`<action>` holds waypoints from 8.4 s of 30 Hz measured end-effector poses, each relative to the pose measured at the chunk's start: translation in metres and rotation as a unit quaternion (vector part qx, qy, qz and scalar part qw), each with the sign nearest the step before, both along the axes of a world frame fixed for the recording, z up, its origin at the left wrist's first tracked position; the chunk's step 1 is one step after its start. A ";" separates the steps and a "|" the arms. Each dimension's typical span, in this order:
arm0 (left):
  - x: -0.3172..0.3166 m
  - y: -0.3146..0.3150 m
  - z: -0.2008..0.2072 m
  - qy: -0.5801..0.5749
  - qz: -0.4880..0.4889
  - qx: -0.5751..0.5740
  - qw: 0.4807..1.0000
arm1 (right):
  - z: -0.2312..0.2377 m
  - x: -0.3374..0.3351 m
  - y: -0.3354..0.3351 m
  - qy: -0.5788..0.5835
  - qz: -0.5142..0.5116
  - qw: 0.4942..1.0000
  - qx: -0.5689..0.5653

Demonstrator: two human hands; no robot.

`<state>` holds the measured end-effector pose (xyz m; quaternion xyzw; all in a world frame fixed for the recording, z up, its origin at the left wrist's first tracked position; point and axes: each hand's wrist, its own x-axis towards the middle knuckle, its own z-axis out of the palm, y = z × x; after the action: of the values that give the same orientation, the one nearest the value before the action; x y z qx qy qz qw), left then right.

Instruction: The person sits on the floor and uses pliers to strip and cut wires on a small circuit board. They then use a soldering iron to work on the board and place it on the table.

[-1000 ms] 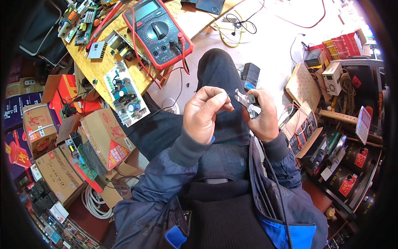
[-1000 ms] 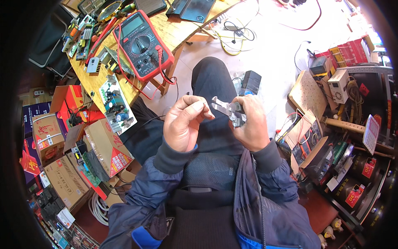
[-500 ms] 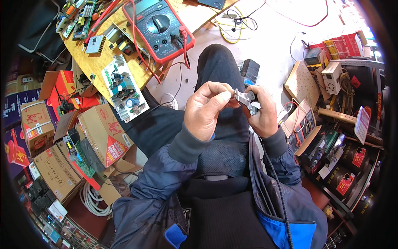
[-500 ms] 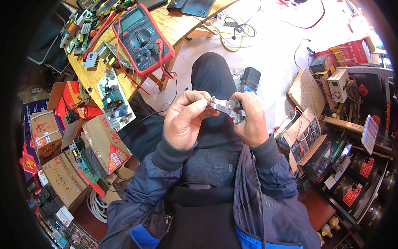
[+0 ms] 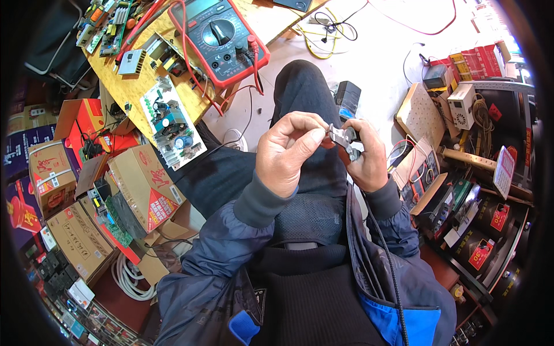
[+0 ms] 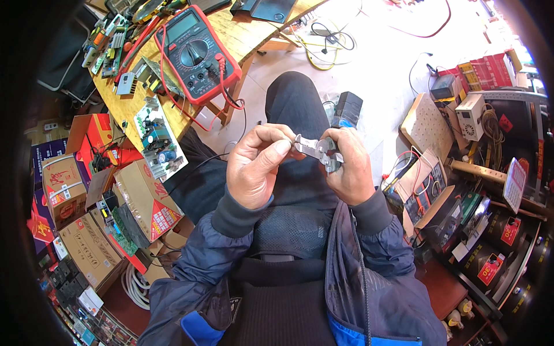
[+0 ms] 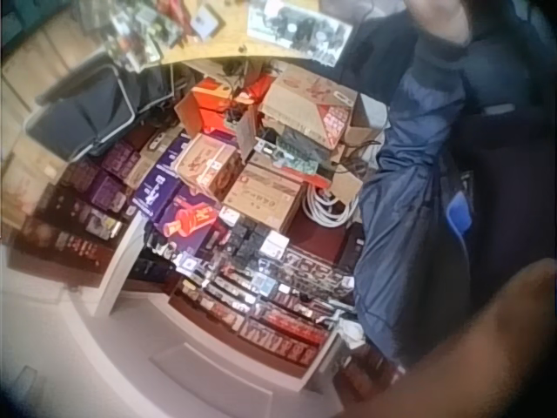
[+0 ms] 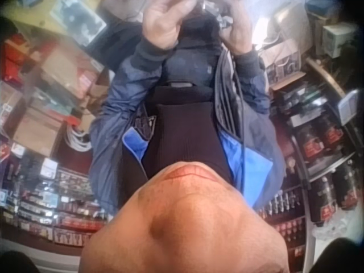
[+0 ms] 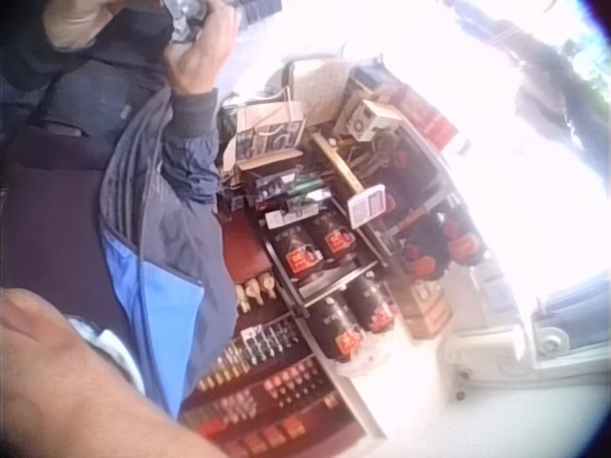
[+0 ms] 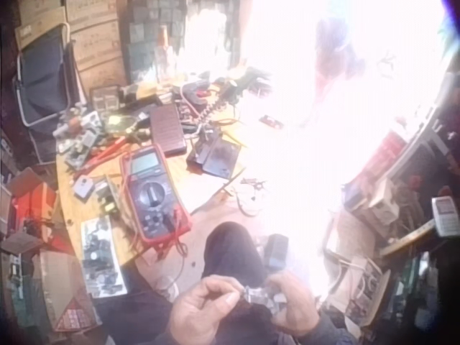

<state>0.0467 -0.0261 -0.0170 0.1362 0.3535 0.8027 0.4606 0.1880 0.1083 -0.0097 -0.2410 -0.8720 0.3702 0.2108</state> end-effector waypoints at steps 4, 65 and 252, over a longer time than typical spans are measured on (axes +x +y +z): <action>0.000 0.000 0.001 0.005 0.000 0.000 1.000 | 0.000 0.001 0.001 0.005 0.002 1.000 -0.002; -0.001 -0.004 0.006 0.046 -0.024 0.008 0.999 | -0.001 0.007 -0.001 -0.014 0.013 0.999 -0.042; -0.001 -0.015 0.025 0.156 0.074 -0.031 0.985 | 0.058 -0.089 0.117 -0.048 -0.104 0.989 -0.090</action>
<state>0.0460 -0.0412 0.0075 0.2186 0.4543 0.7925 0.3431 0.0986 0.2251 0.0478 -0.3664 -0.8142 0.4114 0.1833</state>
